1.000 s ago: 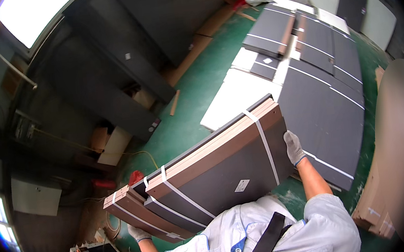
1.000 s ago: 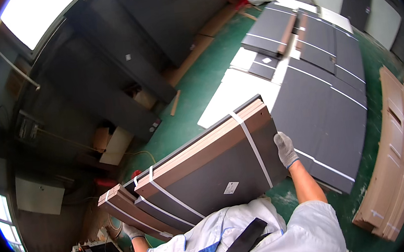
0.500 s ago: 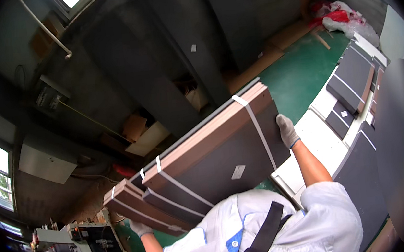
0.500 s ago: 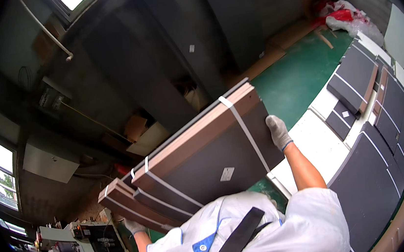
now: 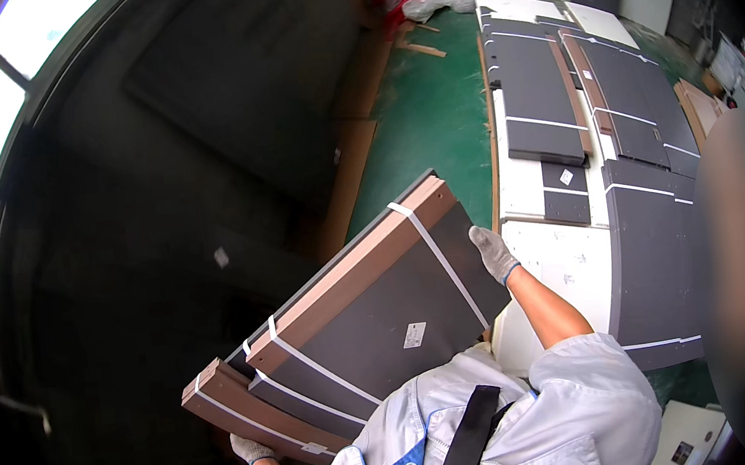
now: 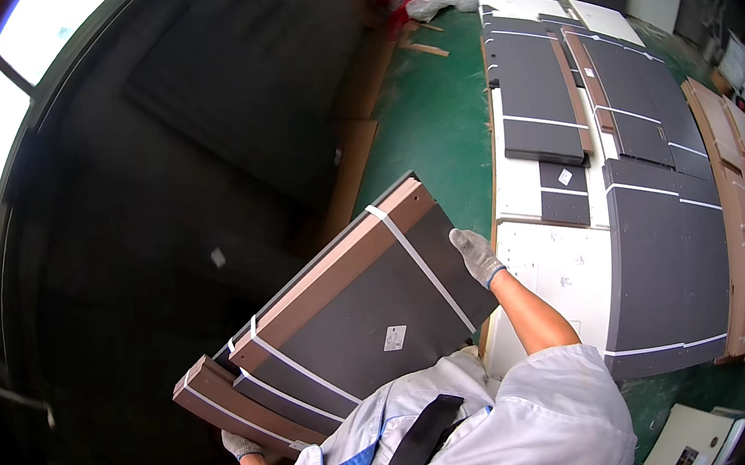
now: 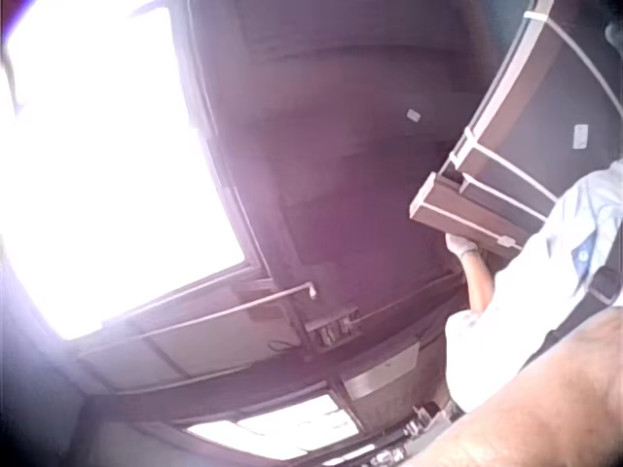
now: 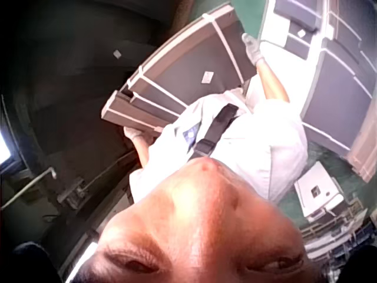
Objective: The person stacks various flat panels on a table, then bundles them with white straps. They carry the bundle to a different area and place it on the floor. The person then returns to the table and continues stacking and organizing additional panels.
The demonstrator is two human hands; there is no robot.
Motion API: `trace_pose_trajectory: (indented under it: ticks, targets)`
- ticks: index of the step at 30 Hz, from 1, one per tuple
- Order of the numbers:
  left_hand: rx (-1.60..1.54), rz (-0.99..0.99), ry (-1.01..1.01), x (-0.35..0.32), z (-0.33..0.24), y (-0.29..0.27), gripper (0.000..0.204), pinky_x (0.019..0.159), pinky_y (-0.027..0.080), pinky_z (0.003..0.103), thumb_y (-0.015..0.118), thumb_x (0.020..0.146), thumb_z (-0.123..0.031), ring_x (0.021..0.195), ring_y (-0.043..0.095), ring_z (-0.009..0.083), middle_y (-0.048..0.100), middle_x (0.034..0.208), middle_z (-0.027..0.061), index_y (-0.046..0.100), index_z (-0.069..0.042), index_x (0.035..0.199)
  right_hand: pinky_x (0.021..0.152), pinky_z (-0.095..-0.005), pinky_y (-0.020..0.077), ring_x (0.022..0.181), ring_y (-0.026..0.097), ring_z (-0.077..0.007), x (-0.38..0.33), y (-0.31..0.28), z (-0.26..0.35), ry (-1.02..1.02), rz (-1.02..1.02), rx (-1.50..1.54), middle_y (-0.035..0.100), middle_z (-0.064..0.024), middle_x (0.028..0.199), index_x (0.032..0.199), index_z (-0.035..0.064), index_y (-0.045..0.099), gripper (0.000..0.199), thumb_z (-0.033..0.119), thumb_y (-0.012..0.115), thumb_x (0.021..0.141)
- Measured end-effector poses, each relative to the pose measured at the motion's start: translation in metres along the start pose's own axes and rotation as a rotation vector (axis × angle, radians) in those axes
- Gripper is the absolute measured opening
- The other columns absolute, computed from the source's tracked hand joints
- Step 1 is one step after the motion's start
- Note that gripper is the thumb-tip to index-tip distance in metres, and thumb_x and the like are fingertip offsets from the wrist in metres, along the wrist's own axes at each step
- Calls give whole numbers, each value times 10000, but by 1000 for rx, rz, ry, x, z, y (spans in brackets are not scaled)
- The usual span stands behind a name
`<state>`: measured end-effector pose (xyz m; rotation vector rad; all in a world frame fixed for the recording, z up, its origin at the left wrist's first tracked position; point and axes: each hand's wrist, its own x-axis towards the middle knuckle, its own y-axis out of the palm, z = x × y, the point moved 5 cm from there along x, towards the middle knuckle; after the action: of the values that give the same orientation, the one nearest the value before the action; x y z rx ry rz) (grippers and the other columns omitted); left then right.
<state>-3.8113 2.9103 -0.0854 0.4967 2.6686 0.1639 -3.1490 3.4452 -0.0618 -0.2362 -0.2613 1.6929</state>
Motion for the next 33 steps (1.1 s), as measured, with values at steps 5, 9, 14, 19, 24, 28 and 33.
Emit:
trace_pose_trajectory:
  ticks: [5,9,14,19,24,28,33]
  targets:
    - [82,101,18,26,-84,140,414,956,571,463,460,1065,-259,1098,704,336,729,1214,154,674,6,1300,923,-370,460,927,531,-188,62,-53,99,62,-107,7,629,-90,928,1001,-14,676,803,773,519,978]
    - [20,33,-133,15,-153,239,404,950,569,460,467,1063,-266,1103,700,323,729,1215,136,682,-4,1283,982,-362,468,989,590,-193,110,-97,151,193,-75,-10,695,-82,992,1099,-11,721,799,761,567,963]
    - [73,103,-50,167,-190,431,407,934,574,453,479,1061,-264,1078,705,320,732,1205,123,673,7,1294,1073,-369,446,1159,596,-198,271,-91,183,194,-214,75,712,-118,1207,1258,-46,689,854,745,613,945]
    - [147,255,-24,337,-201,700,330,864,569,415,568,1028,-249,992,718,266,748,1124,107,721,-9,1195,1023,-352,445,1084,531,-143,402,-105,152,315,-397,241,654,-39,1146,1232,-36,696,770,682,655,956]
    - [302,477,-66,439,-198,978,283,846,544,364,588,1018,-229,956,704,223,747,1051,78,738,-10,1119,1022,-348,463,1100,576,-157,465,-114,155,389,-741,296,679,-61,1189,1229,-49,693,763,666,654,965]
    - [301,706,-22,520,-160,1220,249,829,535,338,616,1005,-202,931,693,188,752,1022,63,749,-10,1091,1027,-362,484,1123,607,-198,557,-120,130,429,-933,390,674,-95,1242,1306,-61,650,775,648,619,992]
    - [377,773,10,603,-141,1451,284,839,549,363,610,1004,-223,941,698,201,751,1041,81,740,-2,1126,1134,-375,404,1322,527,-239,730,-136,163,484,-989,364,579,-138,1443,1448,-73,537,898,700,558,992]
